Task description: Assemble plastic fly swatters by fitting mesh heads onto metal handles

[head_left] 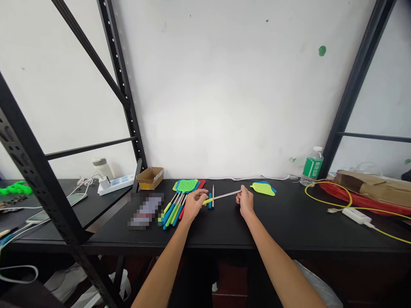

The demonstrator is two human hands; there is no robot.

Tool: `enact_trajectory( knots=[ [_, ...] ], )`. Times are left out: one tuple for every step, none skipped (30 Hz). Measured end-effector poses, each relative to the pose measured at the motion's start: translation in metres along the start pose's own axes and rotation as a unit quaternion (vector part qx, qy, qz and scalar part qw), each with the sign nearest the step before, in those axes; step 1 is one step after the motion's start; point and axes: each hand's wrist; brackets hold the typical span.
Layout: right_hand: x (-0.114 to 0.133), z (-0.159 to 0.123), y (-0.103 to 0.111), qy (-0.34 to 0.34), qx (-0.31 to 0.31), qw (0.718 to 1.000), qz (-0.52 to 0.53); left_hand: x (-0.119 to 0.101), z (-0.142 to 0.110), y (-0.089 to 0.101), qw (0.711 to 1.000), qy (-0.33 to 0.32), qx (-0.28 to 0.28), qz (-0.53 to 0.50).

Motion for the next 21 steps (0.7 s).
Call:
enact_trajectory(
  knots=[
    [0.0004, 0.0002, -0.0001, -0.003, -0.004, 1.0, 0.006, 0.0005, 0.0012, 0.0014, 0.999, 0.019, -0.008, -0.031],
    [0.0008, 0.0005, -0.0002, -0.006, -0.008, 1.0, 0.013, 0.0013, 0.0024, 0.0026, 0.998, 0.03, -0.017, -0.053],
    [0.0013, 0.0009, -0.0002, -0.009, -0.013, 1.0, 0.02, 0.0022, 0.0034, 0.0034, 0.997, 0.034, -0.026, -0.065],
    [0.0019, 0.0014, -0.0001, -0.012, -0.018, 0.999, 0.028, 0.0031, 0.0043, 0.0038, 0.996, 0.036, -0.035, -0.069],
    [0.0025, 0.0019, 0.0, -0.013, -0.024, 0.999, 0.036, 0.0041, 0.0049, 0.0038, 0.996, 0.036, -0.046, -0.067],
    [0.0031, 0.0025, 0.0002, -0.014, -0.031, 0.998, 0.044, 0.005, 0.0053, 0.0036, 0.996, 0.035, -0.057, -0.061],
    [0.0038, 0.0031, 0.0005, -0.014, -0.037, 0.998, 0.052, 0.0057, 0.0053, 0.0033, 0.996, 0.034, -0.068, -0.055],
    [0.0045, 0.0036, 0.0007, -0.013, -0.043, 0.997, 0.059, 0.0062, 0.0052, 0.0029, 0.995, 0.032, -0.077, -0.049],
    [0.0051, 0.0041, 0.0009, -0.013, -0.049, 0.997, 0.066, 0.0065, 0.0048, 0.0026, 0.995, 0.03, -0.082, -0.046],
    [0.0056, 0.0044, 0.0011, -0.012, -0.053, 0.996, 0.071, 0.0066, 0.0043, 0.0024, 0.995, 0.03, -0.084, -0.045],
    [0.006, 0.0045, 0.0012, -0.013, -0.056, 0.996, 0.074, 0.0066, 0.0038, 0.0024, 0.995, 0.031, -0.083, -0.045],
    [0.0063, 0.0044, 0.0012, -0.014, -0.057, 0.995, 0.076, 0.0065, 0.0033, 0.0025, 0.995, 0.034, -0.08, -0.047],
    [0.0066, 0.0042, 0.0011, -0.015, -0.056, 0.995, 0.078, 0.0063, 0.003, 0.0028, 0.995, 0.038, -0.078, -0.05],
    [0.0067, 0.0038, 0.001, -0.016, -0.056, 0.995, 0.079, 0.0061, 0.0027, 0.0032, 0.995, 0.04, -0.077, -0.054],
    [0.0068, 0.0034, 0.0009, -0.017, -0.055, 0.995, 0.079, 0.006, 0.0026, 0.0036, 0.995, 0.041, -0.077, -0.057],
    [0.007, 0.003, 0.0007, -0.017, -0.054, 0.995, 0.08, 0.0059, 0.0026, 0.0039, 0.995, 0.04, -0.077, -0.058],
    [0.0072, 0.0026, 0.0006, -0.016, -0.054, 0.995, 0.08, 0.0059, 0.0027, 0.0042, 0.995, 0.038, -0.077, -0.058],
    [0.0074, 0.0022, 0.0004, -0.016, -0.054, 0.995, 0.08, 0.0059, 0.0028, 0.0043, 0.995, 0.037, -0.076, -0.056],
    [0.0076, 0.002, 0.0003, -0.016, -0.054, 0.995, 0.079, 0.0059, 0.003, 0.0044, 0.995, 0.035, -0.076, -0.054],
    [0.0079, 0.0019, 0.0002, -0.016, -0.054, 0.995, 0.078, 0.006, 0.0031, 0.0044, 0.995, 0.034, -0.076, -0.053],
    [0.0081, 0.0018, 0.0001, -0.017, -0.053, 0.995, 0.077, 0.006, 0.0033, 0.0043, 0.995, 0.034, -0.076, -0.052]
  ],
)
Point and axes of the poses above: each hand's wrist, its own z-axis towards the middle knuckle, its own y-axis out of the back of the hand, x = y × z, and after that the axes turned 2 degrees about z, right-handed
